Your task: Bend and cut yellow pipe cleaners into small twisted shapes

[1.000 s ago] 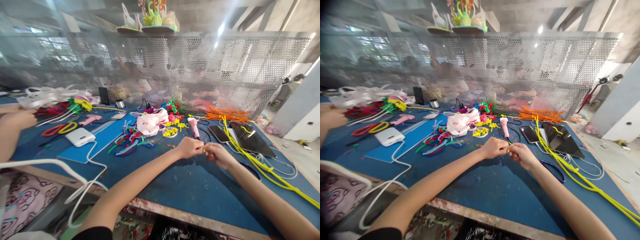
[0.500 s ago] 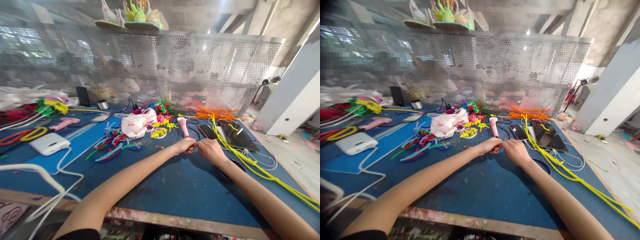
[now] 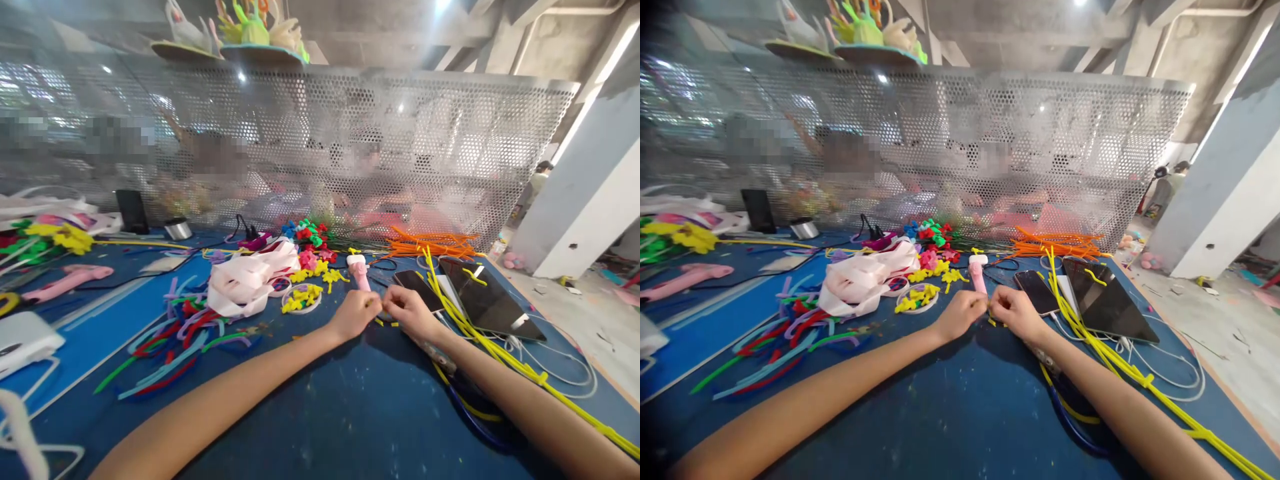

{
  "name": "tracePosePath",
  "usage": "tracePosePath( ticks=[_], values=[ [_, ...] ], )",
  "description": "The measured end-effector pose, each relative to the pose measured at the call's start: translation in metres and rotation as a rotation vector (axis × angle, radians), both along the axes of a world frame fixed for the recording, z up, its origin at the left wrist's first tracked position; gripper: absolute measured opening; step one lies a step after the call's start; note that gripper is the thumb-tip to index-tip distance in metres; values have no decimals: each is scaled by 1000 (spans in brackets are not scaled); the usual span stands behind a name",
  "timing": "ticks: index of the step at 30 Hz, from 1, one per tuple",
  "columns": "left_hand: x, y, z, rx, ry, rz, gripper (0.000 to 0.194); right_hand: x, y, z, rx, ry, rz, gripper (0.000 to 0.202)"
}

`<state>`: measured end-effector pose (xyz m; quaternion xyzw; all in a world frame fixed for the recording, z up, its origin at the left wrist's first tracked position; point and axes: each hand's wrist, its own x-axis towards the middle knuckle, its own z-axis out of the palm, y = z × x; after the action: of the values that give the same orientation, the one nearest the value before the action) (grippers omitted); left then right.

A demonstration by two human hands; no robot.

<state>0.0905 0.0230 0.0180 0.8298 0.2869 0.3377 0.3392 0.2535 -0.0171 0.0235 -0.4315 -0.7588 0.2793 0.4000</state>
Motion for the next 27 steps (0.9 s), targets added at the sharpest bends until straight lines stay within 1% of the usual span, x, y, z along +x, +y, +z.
tracePosePath(
  ticks=[1, 2, 3, 4, 5, 6, 7, 8, 9, 10, 11, 12, 14, 15, 16, 19, 23, 27],
  values=[
    [4, 1, -1, -51, -11, 10, 35, 1, 3, 3, 153, -134, -14, 17],
    [7, 3, -4, -109, -26, 17, 35, 3, 5, 6, 291, -275, -1, 18],
    [10, 5, -7, -163, -43, 24, 35, 5, 7, 7, 393, -404, 31, 20],
    [12, 6, -11, -207, -63, 31, 36, 6, 8, 6, 460, -503, 70, 22],
    [13, 6, -16, -240, -84, 41, 36, 7, 9, 4, 492, -556, 93, 24],
    [14, 6, -20, -262, -103, 51, 37, 8, 10, 0, 490, -558, 78, 25],
    [14, 5, -24, -280, -130, 58, 38, 8, 10, -5, 459, -505, 21, 25],
    [14, 3, -27, -296, -171, 60, 37, 7, 11, -10, 400, -403, -61, 23],
    [13, 2, -29, -312, -224, 55, 35, 6, 11, -14, 314, -266, -139, 22],
    [13, 1, -30, -328, -287, 48, 32, 4, 12, -18, 201, -116, -187, 22],
    [12, 0, -30, -344, -352, 39, 29, 3, 13, -22, 73, 25, -193, 23],
    [12, 0, -30, -358, -412, 32, 27, 2, 14, -24, -57, 143, -156, 25],
    [11, 1, -29, -380, -490, 36, 25, 0, 16, -26, -261, 291, -29, 29],
    [11, 3, -29, -396, -504, 41, 25, -1, 16, -27, -324, 330, 21, 30],
    [11, 5, -29, -415, -509, 45, 25, -2, 17, -26, -359, 357, 51, 31],
    [11, 10, -31, -470, -496, 35, 25, -3, 17, -26, -387, 401, 85, 32],
    [11, 12, -33, -511, -494, -2, 24, -3, 17, -26, -379, 417, 79, 32],
    [11, 9, -30, -521, -494, 17, 24, -2, 17, -26, -341, 386, 55, 33]
  ],
)
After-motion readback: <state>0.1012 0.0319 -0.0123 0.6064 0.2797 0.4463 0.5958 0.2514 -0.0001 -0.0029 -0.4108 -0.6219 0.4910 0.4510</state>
